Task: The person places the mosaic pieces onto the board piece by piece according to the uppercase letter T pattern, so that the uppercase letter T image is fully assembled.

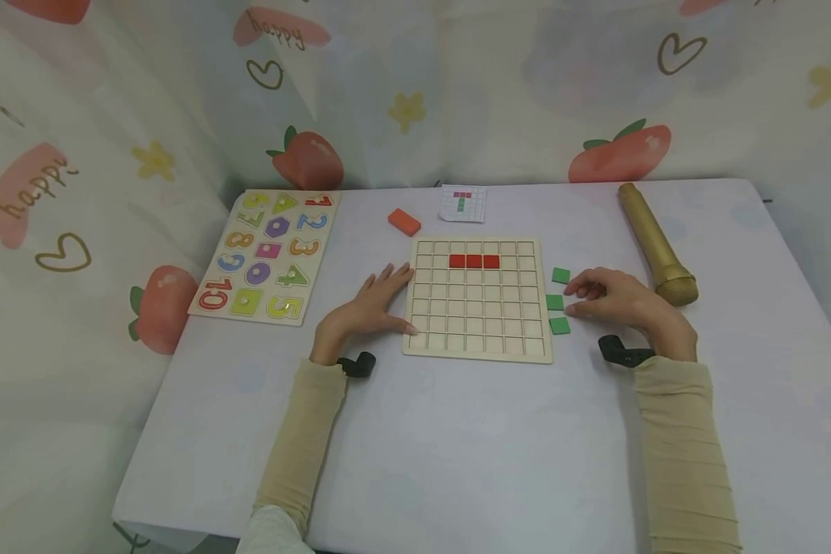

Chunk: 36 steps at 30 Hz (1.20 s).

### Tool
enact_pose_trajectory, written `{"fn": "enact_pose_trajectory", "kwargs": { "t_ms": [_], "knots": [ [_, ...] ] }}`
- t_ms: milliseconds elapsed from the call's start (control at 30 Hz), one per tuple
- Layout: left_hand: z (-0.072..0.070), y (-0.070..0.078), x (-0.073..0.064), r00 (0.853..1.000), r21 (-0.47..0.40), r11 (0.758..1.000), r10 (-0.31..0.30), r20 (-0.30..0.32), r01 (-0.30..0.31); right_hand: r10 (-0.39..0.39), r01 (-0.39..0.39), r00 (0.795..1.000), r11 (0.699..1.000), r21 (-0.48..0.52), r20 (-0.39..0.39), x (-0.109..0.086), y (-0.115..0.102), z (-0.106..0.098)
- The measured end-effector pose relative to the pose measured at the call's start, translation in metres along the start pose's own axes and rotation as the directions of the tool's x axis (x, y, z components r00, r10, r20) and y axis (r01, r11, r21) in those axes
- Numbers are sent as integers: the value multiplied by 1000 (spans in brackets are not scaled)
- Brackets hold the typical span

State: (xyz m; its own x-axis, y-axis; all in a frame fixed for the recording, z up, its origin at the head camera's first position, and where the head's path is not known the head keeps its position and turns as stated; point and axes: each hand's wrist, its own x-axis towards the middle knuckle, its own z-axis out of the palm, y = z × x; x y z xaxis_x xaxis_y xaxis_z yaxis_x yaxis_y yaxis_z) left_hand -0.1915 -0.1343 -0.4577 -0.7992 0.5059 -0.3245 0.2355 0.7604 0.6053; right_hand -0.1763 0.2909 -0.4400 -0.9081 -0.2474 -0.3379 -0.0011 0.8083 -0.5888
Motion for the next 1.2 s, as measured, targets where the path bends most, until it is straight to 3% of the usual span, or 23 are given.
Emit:
{"fn": "enact_pose_trajectory", "kwargs": {
  "t_ms": [667, 1200],
  "knots": [
    [-2, 0, -2, 1000, -12, 1000, -5, -2, 5, -10, 10, 1000, 1000, 7, -4, -2, -2, 1],
    [0, -3, 1, 1000, 12, 1000, 1, 1, -1, -117, 117, 993, 993, 4, -13, -23, 7, 13]
  ]
}}
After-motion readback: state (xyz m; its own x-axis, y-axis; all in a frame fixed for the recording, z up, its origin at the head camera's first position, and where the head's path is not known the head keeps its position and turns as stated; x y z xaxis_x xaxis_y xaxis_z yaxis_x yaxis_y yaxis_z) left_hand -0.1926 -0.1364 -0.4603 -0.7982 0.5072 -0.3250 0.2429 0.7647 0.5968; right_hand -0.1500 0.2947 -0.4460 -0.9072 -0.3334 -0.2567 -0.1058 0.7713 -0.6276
